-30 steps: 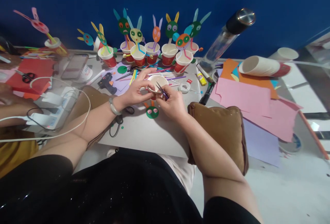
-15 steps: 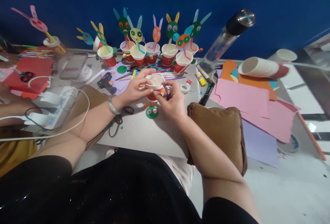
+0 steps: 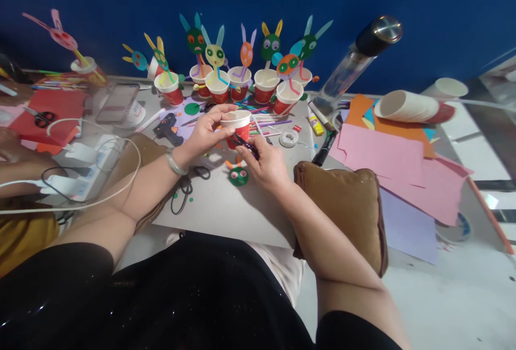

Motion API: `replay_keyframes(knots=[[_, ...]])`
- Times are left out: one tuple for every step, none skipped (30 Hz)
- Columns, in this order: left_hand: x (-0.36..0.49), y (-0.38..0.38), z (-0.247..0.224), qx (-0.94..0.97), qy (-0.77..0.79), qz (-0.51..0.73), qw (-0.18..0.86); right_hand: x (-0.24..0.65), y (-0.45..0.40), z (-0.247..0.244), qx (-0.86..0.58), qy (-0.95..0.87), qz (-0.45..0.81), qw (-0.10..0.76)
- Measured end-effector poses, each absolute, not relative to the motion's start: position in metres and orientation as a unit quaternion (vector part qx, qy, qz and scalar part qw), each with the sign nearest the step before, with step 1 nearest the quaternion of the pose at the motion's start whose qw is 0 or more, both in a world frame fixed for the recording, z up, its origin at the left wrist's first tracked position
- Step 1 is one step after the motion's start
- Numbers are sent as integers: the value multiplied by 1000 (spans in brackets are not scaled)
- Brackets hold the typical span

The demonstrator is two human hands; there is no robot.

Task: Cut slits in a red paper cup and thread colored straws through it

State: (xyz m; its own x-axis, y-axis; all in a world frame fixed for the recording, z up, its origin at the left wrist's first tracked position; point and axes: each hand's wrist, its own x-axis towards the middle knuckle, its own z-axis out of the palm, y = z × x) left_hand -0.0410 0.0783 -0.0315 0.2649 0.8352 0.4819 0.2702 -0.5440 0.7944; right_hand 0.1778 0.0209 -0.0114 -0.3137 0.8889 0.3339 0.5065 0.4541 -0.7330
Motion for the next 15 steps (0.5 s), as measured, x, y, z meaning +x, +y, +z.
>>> replay_keyframes(knots=[[-41, 78, -31, 738, 375, 479, 293, 178, 21, -12, -456, -768, 251, 372], [-40, 77, -31, 738, 376, 480, 290, 178, 22, -12, -460, -768, 243, 374], [-40, 77, -30, 738, 377, 481, 286, 178, 23, -12, -462, -768, 238, 374], [-39, 76, -29, 740, 377, 481, 282, 177, 24, -13, -464, -768, 234, 374], [-39, 76, -29, 741, 376, 481, 279, 177, 25, -13, -466, -769, 231, 373], [-39, 75, -28, 743, 375, 481, 277, 177, 25, -14, -468, -768, 228, 372], [-38, 74, -28, 743, 373, 482, 276, 177, 26, -14, -470, -768, 224, 373], [-38, 74, -27, 743, 373, 483, 275, 177, 26, -15, -474, -766, 220, 374], [-37, 73, -26, 744, 373, 483, 274, 177, 27, -15, -479, -763, 215, 377], [-36, 73, -26, 745, 371, 483, 273, 177, 27, -15, -482, -760, 211, 380], [-35, 72, -26, 746, 369, 483, 271, 177, 27, -16, -485, -759, 209, 382], [-35, 72, -26, 748, 367, 483, 268, 177, 27, -16, -486, -758, 208, 383], [-34, 72, -26, 749, 366, 484, 265, 178, 27, -16, -486, -758, 207, 384], [-33, 72, -27, 750, 365, 485, 262, 178, 28, -16, -485, -758, 208, 383], [-33, 72, -28, 751, 366, 485, 259, 178, 28, -16, -485, -759, 207, 382]])
